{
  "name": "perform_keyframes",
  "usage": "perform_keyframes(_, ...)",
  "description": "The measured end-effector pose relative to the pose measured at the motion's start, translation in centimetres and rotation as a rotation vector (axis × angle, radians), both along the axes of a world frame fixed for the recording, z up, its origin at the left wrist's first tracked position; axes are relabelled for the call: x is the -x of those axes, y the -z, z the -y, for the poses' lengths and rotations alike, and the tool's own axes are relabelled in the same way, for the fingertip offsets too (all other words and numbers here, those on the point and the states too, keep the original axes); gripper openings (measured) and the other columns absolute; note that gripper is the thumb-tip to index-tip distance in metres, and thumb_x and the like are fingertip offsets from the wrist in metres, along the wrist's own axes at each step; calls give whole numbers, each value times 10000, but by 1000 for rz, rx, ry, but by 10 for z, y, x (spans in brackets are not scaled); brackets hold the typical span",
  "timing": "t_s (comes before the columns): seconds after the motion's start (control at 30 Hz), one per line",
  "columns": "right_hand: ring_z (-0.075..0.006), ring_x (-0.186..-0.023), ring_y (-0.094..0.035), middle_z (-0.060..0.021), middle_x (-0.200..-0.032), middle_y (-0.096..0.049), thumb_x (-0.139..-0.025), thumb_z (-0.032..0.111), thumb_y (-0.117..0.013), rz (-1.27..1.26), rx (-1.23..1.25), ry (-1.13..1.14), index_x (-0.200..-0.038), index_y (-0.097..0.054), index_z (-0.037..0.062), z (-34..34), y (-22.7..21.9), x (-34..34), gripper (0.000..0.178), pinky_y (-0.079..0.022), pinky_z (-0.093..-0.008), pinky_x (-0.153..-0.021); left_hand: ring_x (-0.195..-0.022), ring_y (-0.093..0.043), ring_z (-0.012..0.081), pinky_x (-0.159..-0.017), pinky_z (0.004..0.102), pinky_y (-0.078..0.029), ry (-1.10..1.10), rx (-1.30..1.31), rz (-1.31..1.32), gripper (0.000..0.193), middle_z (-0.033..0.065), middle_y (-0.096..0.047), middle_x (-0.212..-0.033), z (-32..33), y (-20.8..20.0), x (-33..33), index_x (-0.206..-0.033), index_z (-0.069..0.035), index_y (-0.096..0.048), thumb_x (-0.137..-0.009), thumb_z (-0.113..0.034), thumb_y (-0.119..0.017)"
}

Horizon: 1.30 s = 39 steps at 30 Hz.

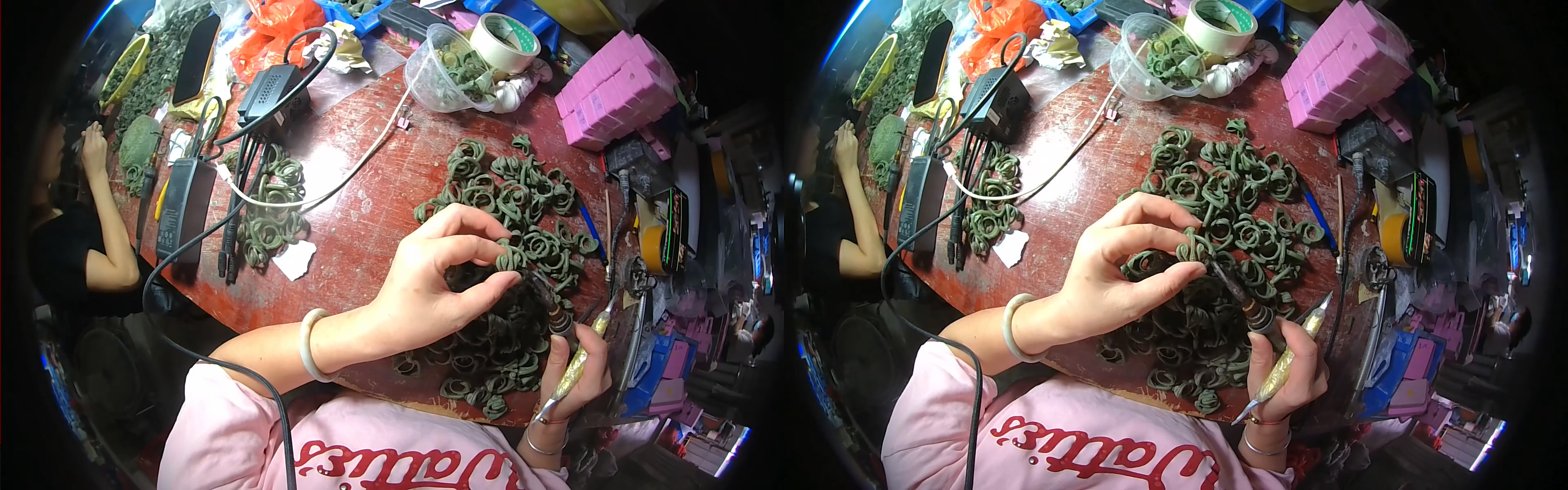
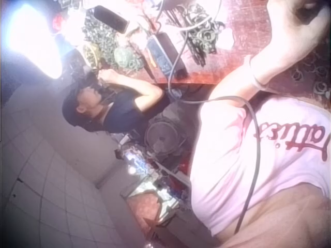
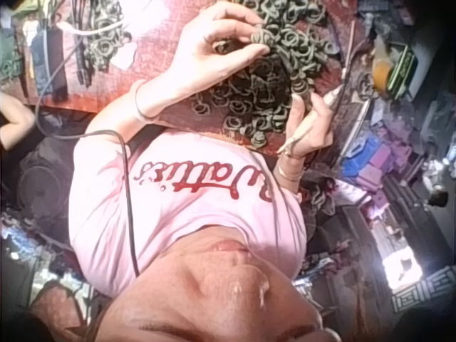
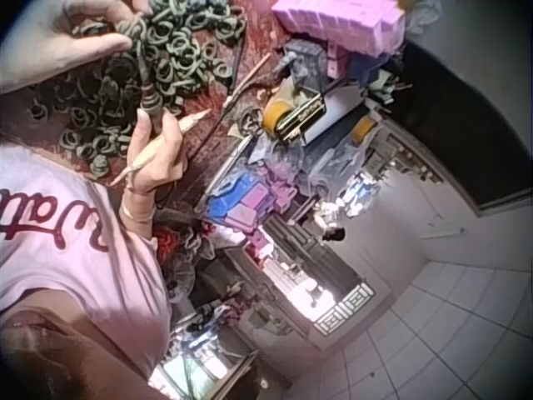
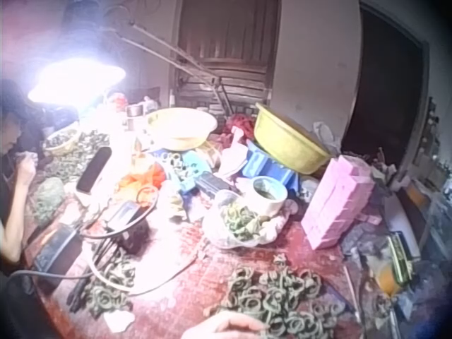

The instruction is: The recorder uses a heated tool to shape and fuse wax flower components.

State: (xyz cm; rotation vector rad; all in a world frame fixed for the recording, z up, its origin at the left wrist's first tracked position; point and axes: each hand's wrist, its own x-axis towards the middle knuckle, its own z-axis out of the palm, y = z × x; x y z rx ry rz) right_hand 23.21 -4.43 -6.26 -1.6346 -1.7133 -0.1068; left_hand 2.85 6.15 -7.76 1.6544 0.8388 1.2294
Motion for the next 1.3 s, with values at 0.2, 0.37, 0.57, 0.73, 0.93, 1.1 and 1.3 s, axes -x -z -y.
perform_keyframes(0.2,-263,-641,-650,-106,-795,-673,-855,288,-722,5,-10,21,-945,-623,-8,4,1,0,325,-509,-334,-603,-932,-603,166,-800,282,-489,0,87,36,179,90,-617,-1045,1,-1,2,-915,-31,-692,-757,-35,-774)
perform_keyframes(0.37,-245,-647,-652,-103,-798,-675,-868,328,-703,-43,-48,80,-942,-611,-19,7,6,-5,366,-514,-328,-607,-939,-598,112,-782,235,-511,79,265,166,142,81,-592,-1103,2,1,-2,-940,-11,-692,-805,21,-723)
perform_keyframes(0.57,-239,-654,-652,-108,-818,-676,-877,305,-697,-30,-46,68,-949,-608,-25,5,5,-3,349,-515,-324,-615,-902,-631,108,-771,230,-540,153,442,276,124,84,-575,-1142,1,-1,0,-963,21,-681,-840,31,-689)
perform_keyframes(0.73,-241,-659,-656,-110,-823,-676,-876,282,-702,-13,-42,41,-961,-611,-25,3,3,-3,331,-518,-324,-616,-906,-622,102,-770,229,-535,207,648,357,92,90,-580,-1158,1,-2,-1,-934,12,-686,-843,11,-698)
perform_keyframes(0.93,-253,-645,-656,-109,-809,-674,-869,279,-711,-10,-23,15,-966,-613,-21,1,3,-2,330,-519,-329,-601,-906,-622,107,-771,227,-541,166,428,260,90,108,-581,-1147,3,0,-2,-923,19,-676,-836,23,-698)
perform_keyframes(1.1,-260,-641,-655,-109,-803,-673,-864,276,-717,-4,-13,4,-967,-612,-18,1,3,-3,328,-519,-333,-598,-917,-612,102,-760,203,-541,128,356,258,119,111,-578,-1142,5,-1,-4,-939,27,-665,-826,51,-694)
perform_keyframes(1.3,-263,-643,-656,-109,-804,-675,-861,259,-721,8,-13,-6,-971,-610,-15,0,3,-2,316,-517,-334,-596,-888,-600,77,-722,184,-523,103,268,186,129,99,-581,-1125,4,-1,-2,-938,22,-666,-817,49,-704)
